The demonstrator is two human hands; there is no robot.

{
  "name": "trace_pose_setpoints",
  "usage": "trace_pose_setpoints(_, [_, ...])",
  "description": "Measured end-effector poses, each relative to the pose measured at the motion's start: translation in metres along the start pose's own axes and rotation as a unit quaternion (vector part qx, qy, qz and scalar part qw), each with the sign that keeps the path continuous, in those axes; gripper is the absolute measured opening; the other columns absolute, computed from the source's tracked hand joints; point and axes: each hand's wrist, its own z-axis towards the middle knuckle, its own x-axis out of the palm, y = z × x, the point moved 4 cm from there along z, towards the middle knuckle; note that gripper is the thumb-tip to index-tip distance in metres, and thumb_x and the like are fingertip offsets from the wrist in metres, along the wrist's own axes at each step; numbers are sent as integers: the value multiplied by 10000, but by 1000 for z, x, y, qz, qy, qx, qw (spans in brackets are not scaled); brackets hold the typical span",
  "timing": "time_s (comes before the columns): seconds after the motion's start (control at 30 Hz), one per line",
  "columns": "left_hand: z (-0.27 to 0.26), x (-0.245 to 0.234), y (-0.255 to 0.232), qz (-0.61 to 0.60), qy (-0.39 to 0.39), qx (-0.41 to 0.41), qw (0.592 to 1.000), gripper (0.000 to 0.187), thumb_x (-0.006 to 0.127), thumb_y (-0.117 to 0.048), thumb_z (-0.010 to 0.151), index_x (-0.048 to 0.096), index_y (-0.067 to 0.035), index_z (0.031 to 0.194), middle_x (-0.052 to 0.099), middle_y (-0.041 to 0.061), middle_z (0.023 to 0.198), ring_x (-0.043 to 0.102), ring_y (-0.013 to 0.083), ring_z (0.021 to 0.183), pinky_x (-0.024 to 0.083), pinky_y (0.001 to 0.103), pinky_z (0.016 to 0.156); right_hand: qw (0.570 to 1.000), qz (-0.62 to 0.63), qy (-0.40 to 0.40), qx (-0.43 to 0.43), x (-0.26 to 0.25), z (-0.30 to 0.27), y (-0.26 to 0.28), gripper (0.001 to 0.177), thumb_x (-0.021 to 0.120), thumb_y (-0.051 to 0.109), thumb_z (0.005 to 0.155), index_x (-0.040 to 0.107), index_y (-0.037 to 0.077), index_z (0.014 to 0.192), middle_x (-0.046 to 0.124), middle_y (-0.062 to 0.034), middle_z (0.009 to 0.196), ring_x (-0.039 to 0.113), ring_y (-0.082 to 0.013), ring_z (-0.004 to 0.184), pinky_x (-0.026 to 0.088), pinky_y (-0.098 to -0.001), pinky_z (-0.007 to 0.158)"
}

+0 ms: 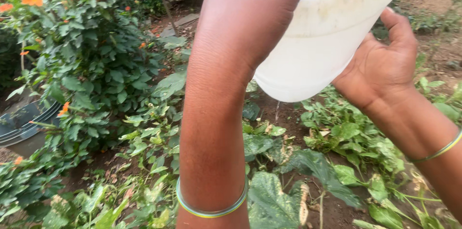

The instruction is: The person wipes a white plastic container by hand, turning the object over to clean all sides and parts of the surface.

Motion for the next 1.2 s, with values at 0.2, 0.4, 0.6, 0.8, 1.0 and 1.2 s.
trace_pose_setpoints(0.2, [3, 34, -23, -38, 21, -32, 999, 617, 568, -628, 900, 733, -86, 1145, 798, 166, 1030, 771, 333, 992, 567, 405, 927, 997, -59, -18, -44, -28, -8, 49, 849, 391, 578, 1011, 314, -46, 1582, 387, -251, 1642, 402, -419, 1518, 302, -599, 1246])
trace_pose_setpoints(0.4, [-3, 86, -48, -85, 64, -85, 991, 671, 630, -633, 844, 712, -74, 1205, 780, 186, 1117, 743, 350, 1086, 566, 418, 982, 956, -268, 6, -123, -74, -26, 110, 848, 384, 559, 958, 382, 11, 1605, 426, -182, 1689, 420, -326, 1570, 329, -501, 1379])
trace_pose_setpoints(0.6, [-13, 136, -65, -107, 63, -129, 984, 815, 766, -529, 802, 526, -16, 1388, 698, 252, 1235, 624, 400, 1219, 534, 460, 994, 946, -288, -44, -141, -115, -53, 161, 770, 421, 522, 960, 438, 23, 1546, 469, -169, 1635, 464, -323, 1513, 372, -469, 1335])
trace_pose_setpoints(0.8, [-15, 190, -72, -219, 44, -214, 951, 940, 783, -444, 730, 407, 37, 1446, 641, 254, 1314, 711, 318, 1176, 589, 417, 978, 940, -150, -244, -184, -162, -72, 199, 510, 630, 463, 861, 603, 80, 1197, 686, -134, 1313, 664, -326, 1313, 540, -538, 1150])
trace_pose_setpoints(1.0, [-20, 223, -72, -322, 63, -263, 907, 836, 757, -370, 738, 471, 45, 1405, 654, 233, 1312, 691, 282, 1177, 538, 407, 1008, 902, -76, -349, -243, -217, -84, 215, 347, 661, 429, 844, 588, 109, 955, 734, -144, 1100, 724, -320, 1112, 626, -568, 1028])
trace_pose_setpoints(1.2, [-28, 242, -70, -409, 128, -308, 850, 833, 735, -423, 713, 513, 19, 1383, 687, 254, 1294, 672, 333, 1212, 476, 493, 1062, 896, -99, -340, -269, -264, -90, 225, 363, 590, 435, 912, 596, 82, 999, 726, -139, 1102, 713, -295, 1128, 616, -511, 1043])
